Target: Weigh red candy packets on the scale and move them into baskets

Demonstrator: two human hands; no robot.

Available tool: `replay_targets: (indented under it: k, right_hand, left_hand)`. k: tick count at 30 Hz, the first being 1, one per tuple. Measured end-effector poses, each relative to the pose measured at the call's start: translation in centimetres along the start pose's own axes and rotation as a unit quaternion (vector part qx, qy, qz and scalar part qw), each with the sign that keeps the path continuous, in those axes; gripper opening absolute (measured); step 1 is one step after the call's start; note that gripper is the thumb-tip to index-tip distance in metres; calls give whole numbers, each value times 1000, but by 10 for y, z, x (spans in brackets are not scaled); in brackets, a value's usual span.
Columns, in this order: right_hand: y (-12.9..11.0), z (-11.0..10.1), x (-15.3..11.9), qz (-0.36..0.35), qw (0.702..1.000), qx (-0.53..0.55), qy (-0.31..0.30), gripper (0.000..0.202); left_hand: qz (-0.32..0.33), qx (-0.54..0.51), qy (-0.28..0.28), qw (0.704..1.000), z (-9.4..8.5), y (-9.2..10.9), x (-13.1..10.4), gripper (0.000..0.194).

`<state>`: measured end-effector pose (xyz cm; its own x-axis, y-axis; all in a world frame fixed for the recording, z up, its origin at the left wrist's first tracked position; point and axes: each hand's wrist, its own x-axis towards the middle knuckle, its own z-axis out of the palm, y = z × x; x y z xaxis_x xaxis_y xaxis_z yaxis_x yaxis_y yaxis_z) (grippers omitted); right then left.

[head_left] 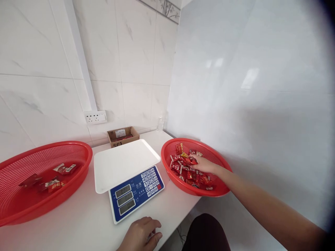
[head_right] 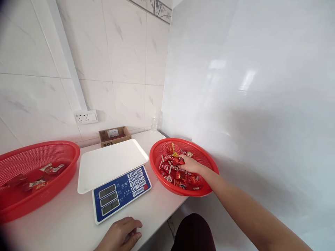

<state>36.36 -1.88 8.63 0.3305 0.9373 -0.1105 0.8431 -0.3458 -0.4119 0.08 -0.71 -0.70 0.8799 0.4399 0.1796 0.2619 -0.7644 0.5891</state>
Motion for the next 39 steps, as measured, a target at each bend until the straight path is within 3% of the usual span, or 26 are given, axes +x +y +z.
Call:
replay_targets:
  k: [2, 4, 9, 13, 18, 26, 29, 31, 35, 39]
  right_hand:
    - [-3, 6, -1, -2, 995, -34, -92, 75]
    - [-6, 14, -2, 8, 987, -83, -139, 84]
    - [-9, 26, -3, 21, 980, -145, -135, 89]
    - [-8, 24, -1, 5, 982, -134, -134, 80]
    - [-15, 18, 0, -6, 987, -122, -108, 71]
    - [-39, -12, 14, -10, 996, -87, 36, 52]
    - [-57, -23, 23, -35, 992, -23, 121, 51]
    - [-75, -25, 30, -70, 986, 44, 144, 49]
    - [-125, -11, 43, -156, 974, 133, 97, 46]
    - [-183, 16, 51, -190, 958, 213, 16, 50]
  left_hand:
    - [2, 1, -6, 1000, 0, 0, 1, 19]
    - [4, 2, -10, 1000, -1, 0, 1, 19]
    - [8, 2, -11, 1000, -2, -2, 2, 19]
    - [19, 12, -10, 1000, 1, -5, 2, 19]
    - [21, 12, 8, 1000, 10, -10, 2, 19]
    - [15, 12, 2, 1000, 10, -10, 2, 22]
    - [16, 16, -3, 1000, 7, -8, 2, 22]
    - [17, 19, -11, 1000, 7, -8, 3, 23]
    - [20, 24, -18, 999, 6, -7, 1, 23]
    - [26, 36, -18, 999, 2, -5, -2, 23]
